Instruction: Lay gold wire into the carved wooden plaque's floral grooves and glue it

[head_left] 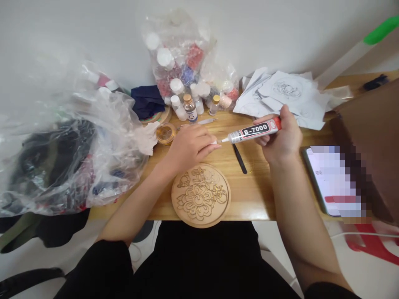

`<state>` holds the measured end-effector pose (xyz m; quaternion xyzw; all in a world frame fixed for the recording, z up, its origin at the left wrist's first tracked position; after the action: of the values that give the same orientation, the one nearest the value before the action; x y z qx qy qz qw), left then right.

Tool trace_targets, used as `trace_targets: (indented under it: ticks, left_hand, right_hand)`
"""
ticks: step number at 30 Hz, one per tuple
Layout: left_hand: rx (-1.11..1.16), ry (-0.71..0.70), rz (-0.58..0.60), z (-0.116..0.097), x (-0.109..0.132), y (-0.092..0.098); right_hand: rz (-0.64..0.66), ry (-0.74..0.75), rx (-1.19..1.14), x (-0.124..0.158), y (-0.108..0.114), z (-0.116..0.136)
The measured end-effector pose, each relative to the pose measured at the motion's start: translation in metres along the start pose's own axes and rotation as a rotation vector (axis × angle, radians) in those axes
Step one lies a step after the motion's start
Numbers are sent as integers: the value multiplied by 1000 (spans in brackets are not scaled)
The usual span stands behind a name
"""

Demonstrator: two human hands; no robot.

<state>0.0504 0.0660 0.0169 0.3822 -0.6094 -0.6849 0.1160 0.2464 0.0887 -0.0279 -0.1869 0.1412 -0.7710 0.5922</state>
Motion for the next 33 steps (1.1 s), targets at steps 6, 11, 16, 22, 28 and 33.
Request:
trace_targets:
  ticks: [6, 11, 16, 22, 28, 33]
  left_hand:
    - [7, 8, -14, 3, 7, -1]
    - [25, -15, -68, 3, 9, 3]
    - [27, -11, -83, 4, 9, 4]
    - [10, 9, -84, 15, 17, -1]
    - [-159, 133, 58, 28, 19, -24]
    - [-337, 130, 71, 27, 14, -37]
  right_hand:
    - [-9, 34, -40, 2, -1, 3]
    - [-52, 20, -107, 2, 1, 2]
    - [-95, 30, -146, 2, 4, 2]
    - [-296, -15, -294, 2, 20, 17]
    - [-294, -185, -390, 5, 18, 19]
    - [-189, -186, -383, -1, 18, 6]
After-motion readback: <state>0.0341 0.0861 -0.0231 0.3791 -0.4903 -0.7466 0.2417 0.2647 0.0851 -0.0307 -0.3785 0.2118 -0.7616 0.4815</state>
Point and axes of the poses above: each hand's wrist, its own x-axis away from the middle knuckle, its own y-axis out of the back of the hand, z = x × y, the point moved 6 cm from there along -x, towards the middle knuckle, and after that the axes turned 14 degrees about -x, right-handed, at the moved point
